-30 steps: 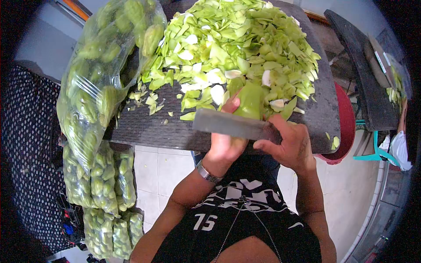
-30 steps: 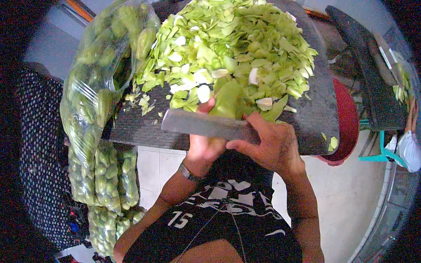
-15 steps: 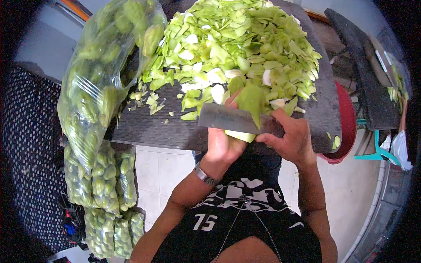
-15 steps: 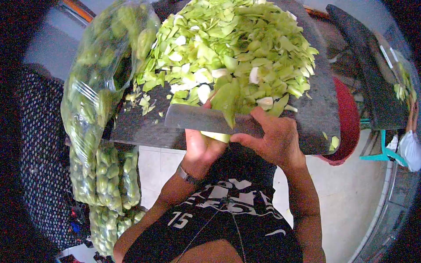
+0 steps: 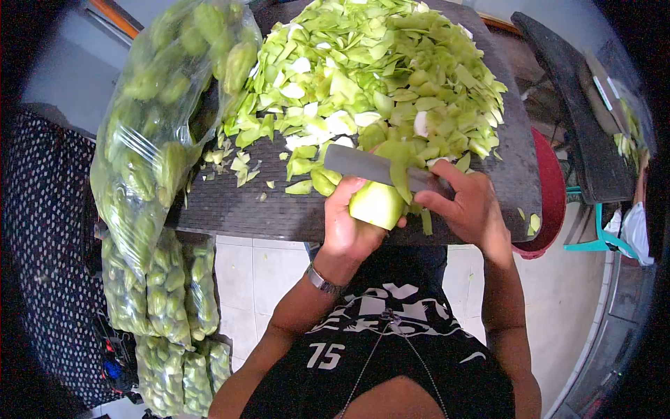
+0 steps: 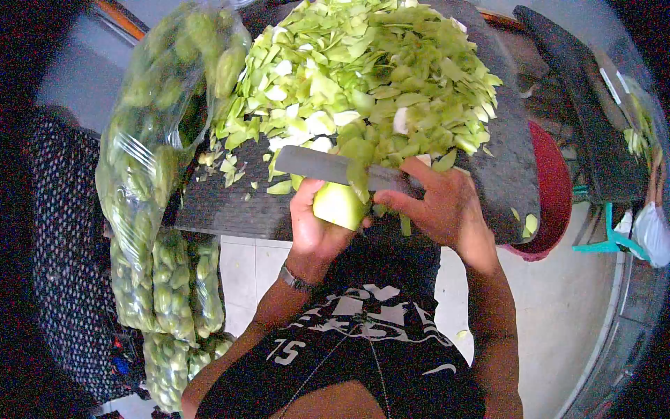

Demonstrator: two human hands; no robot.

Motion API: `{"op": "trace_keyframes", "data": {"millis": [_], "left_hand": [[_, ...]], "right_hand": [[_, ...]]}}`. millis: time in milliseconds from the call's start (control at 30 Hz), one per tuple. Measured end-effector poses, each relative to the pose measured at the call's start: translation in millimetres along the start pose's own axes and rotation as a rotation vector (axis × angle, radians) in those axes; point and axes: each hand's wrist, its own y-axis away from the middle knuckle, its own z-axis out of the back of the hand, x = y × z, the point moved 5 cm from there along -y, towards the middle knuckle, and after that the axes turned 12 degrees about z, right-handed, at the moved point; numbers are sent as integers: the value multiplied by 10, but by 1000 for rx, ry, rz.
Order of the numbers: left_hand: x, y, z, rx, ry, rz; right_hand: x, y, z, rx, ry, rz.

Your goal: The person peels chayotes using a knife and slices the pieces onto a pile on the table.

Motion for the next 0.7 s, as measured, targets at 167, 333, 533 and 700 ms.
{"op": "trace_keyframes", "data": {"millis": [167, 333, 533, 700], "left_hand": [[-56, 24, 122, 62, 189, 110], [-54, 208, -139, 91, 51, 111], [-85, 19, -6, -81, 153, 71], [-230, -22, 131, -202, -73, -104]], "right_hand": [[-60, 42, 115, 37, 115, -98], [-302, 70, 288, -149, 221, -177], [-438, 112, 215, -164, -109, -289], [-65, 136, 119, 34, -324, -384]]}}
